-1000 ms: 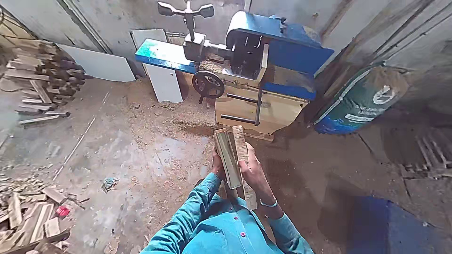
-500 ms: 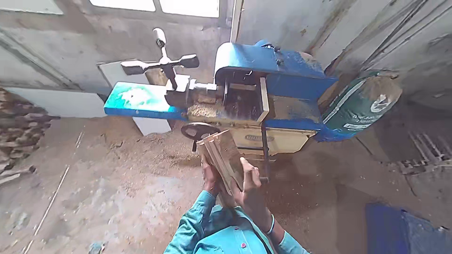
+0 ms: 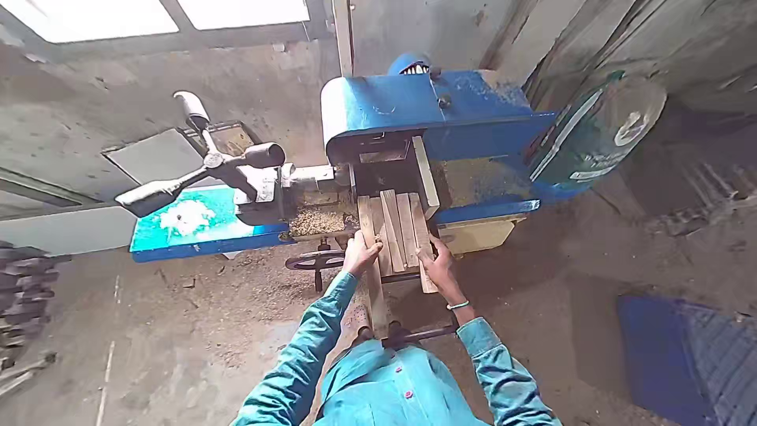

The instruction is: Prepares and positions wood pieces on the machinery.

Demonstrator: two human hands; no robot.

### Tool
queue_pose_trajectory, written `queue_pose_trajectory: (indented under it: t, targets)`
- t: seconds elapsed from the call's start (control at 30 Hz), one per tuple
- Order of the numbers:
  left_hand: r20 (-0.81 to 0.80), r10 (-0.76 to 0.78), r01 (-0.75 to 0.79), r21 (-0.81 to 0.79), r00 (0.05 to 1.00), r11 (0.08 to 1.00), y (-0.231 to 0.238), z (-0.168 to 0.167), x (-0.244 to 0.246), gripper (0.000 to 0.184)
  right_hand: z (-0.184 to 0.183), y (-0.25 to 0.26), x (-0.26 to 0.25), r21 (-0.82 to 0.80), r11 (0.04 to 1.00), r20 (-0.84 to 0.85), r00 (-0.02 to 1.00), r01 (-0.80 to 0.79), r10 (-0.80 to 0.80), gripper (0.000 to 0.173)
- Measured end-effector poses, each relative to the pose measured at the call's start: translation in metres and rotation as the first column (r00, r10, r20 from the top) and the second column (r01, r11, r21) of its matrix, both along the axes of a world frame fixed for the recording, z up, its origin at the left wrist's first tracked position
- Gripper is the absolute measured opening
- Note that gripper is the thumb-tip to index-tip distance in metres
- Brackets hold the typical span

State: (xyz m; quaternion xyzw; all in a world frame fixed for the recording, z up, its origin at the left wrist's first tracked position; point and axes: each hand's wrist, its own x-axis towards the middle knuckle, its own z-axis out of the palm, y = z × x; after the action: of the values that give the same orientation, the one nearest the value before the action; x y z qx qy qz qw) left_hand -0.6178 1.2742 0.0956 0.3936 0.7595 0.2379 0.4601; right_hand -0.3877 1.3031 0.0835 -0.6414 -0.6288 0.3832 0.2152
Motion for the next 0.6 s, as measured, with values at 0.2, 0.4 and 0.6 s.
queue_pose_trajectory:
  t: [0.2,0.4,0.6]
  targets:
    - [-0.176,0.017,-0.023,-0.030,0.984,0.999,0.008,0.009,0.001,0.073,0.013,-0.002,-0.018,-0.050,0.996,0.205,0.976,-0.070,0.079,0.072]
    - [-0.205,0.057,-0.051,0.035,0.977,0.998,0.034,0.007,-0.007,0.059,0.028,0.023,-0.043,-0.066,0.991,0.326,0.937,-0.113,0.128,0.064]
    - [-0.196,0.246,-0.215,0.164,0.949,0.963,0.057,0.002,-0.009,0.075,0.026,0.048,-0.053,0.137,0.985,0.341,0.938,-0.106,0.053,0.056]
